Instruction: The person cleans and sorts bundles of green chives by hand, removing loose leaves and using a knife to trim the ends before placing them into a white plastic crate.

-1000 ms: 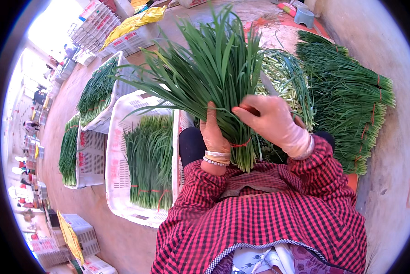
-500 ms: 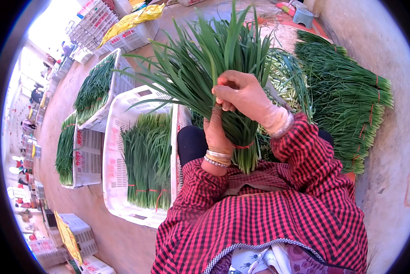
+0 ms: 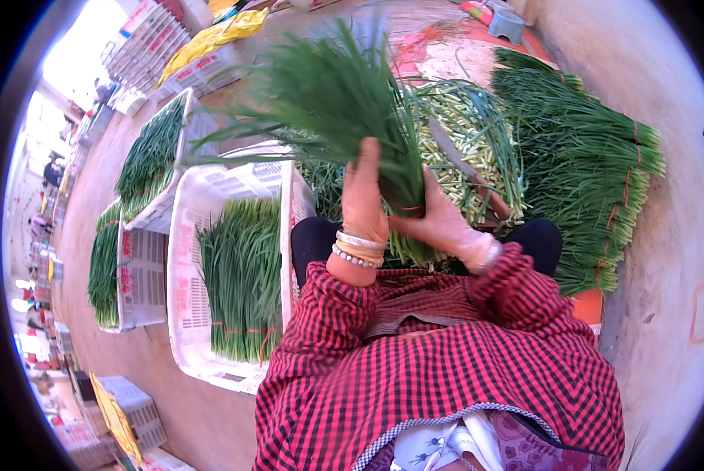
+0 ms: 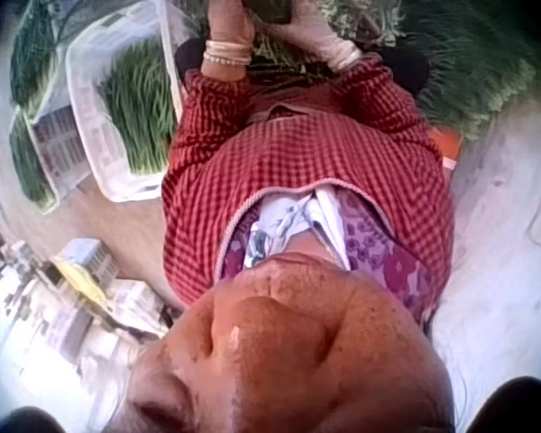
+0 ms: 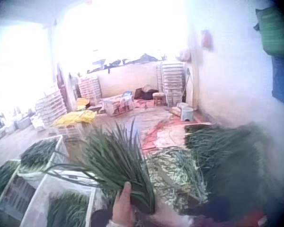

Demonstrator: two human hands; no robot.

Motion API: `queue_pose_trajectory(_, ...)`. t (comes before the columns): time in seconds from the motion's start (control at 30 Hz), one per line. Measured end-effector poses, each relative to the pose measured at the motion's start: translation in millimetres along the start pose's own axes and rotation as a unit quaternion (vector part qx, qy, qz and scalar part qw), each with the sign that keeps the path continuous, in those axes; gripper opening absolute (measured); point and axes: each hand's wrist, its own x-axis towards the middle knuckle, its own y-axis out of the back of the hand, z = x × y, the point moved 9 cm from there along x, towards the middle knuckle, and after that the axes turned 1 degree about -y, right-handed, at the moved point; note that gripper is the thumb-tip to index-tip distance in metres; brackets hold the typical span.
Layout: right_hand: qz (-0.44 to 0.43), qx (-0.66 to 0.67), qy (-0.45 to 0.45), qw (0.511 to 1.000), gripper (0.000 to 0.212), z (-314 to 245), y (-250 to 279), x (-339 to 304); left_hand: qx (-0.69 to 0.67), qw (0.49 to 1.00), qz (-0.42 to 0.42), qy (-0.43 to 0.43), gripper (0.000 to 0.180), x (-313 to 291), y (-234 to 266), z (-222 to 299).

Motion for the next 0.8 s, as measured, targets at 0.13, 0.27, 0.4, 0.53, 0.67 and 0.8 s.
queue_pose_trajectory(0.13,0.027,0.284,-0.082,0.955,0.070,60,17,16,0.083,0.990,-0.107,-0.041,0.035,-15,-25,0)
queue_pose_trajectory(0.27,0.030,0.358,-0.107,0.927,0.066,60,33,4,0.308,0.935,-0.100,0.143,0.040,1,52,-24)
queue_pose_trajectory(0.4,-0.048,0.358,-0.100,0.927,0.072,39,21,-1,0.269,0.948,-0.123,0.116,0.041,7,51,-43)
queue_pose_trajectory(0.53,-0.120,0.303,-0.030,0.945,0.081,11,2,0,0.025,0.986,-0.142,0.090,0.046,19,10,-30)
queue_pose_trajectory(0.67,-0.022,0.340,0.004,0.940,0.070,-19,38,37,0.111,0.989,-0.099,0.016,0.042,9,2,-11)
queue_pose_trajectory(0.8,0.098,0.390,0.002,0.916,0.051,-23,83,61,0.115,0.991,-0.073,0.009,0.042,1,0,-22)
